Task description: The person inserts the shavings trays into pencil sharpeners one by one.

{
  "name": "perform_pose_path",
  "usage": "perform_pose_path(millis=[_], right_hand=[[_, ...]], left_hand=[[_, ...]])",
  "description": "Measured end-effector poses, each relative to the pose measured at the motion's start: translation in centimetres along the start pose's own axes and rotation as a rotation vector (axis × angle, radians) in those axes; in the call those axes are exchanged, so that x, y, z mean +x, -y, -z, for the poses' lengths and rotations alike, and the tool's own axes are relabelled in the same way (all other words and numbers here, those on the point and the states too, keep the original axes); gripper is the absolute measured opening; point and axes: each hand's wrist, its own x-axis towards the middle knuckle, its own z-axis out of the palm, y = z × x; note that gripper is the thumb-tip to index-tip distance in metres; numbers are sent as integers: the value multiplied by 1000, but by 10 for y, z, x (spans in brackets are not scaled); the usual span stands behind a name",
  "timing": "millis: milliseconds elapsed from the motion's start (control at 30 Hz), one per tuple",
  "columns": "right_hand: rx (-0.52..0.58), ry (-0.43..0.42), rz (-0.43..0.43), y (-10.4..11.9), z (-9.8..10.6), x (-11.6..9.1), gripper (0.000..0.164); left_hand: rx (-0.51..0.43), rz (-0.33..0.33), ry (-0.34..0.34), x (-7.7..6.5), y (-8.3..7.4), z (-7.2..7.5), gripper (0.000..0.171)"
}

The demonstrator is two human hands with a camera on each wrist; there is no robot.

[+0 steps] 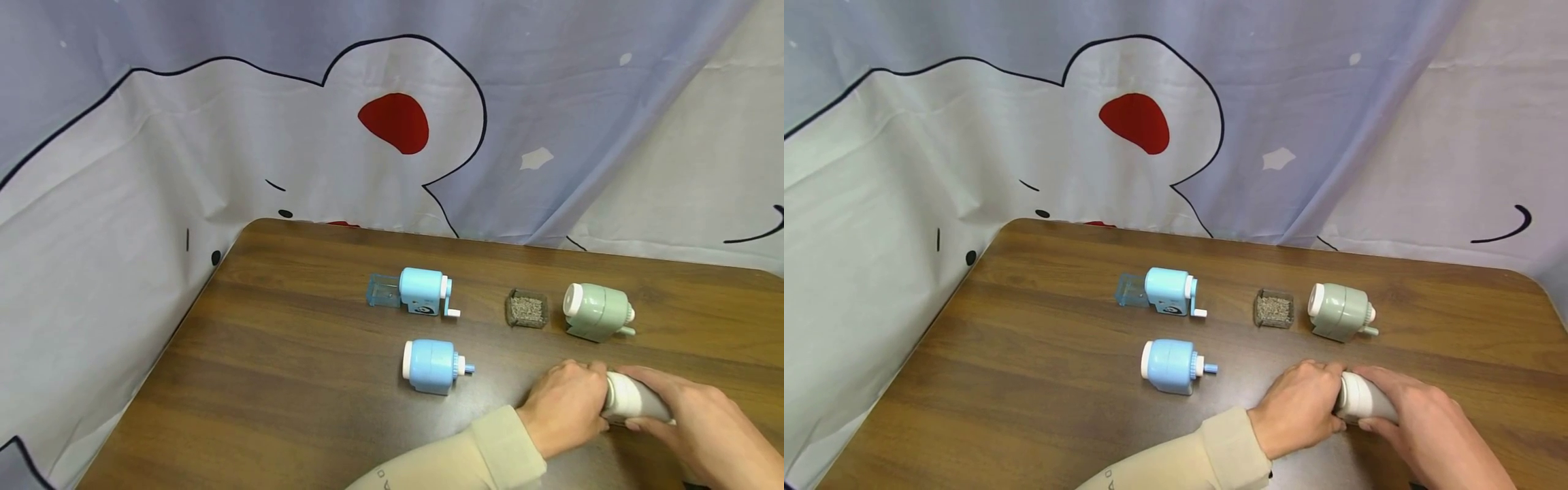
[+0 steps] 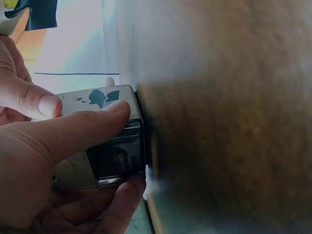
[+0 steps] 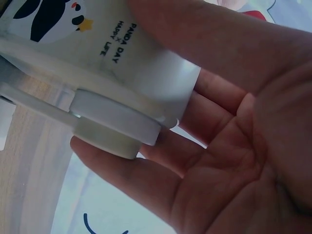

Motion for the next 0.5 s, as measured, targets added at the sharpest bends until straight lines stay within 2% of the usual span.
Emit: perform_pose_path(millis=[233,400,500], right_hand=[[2,5,-15,2,2,1,63],[-7,8,-10,4,3,2,66],[-10,17,9,4,5,3,73]], left_hand=[[-22,7,23,-1,1,1,52],[-34,3,17,-5,3,3,76],[-29,-13,3,-11,5,10,91]])
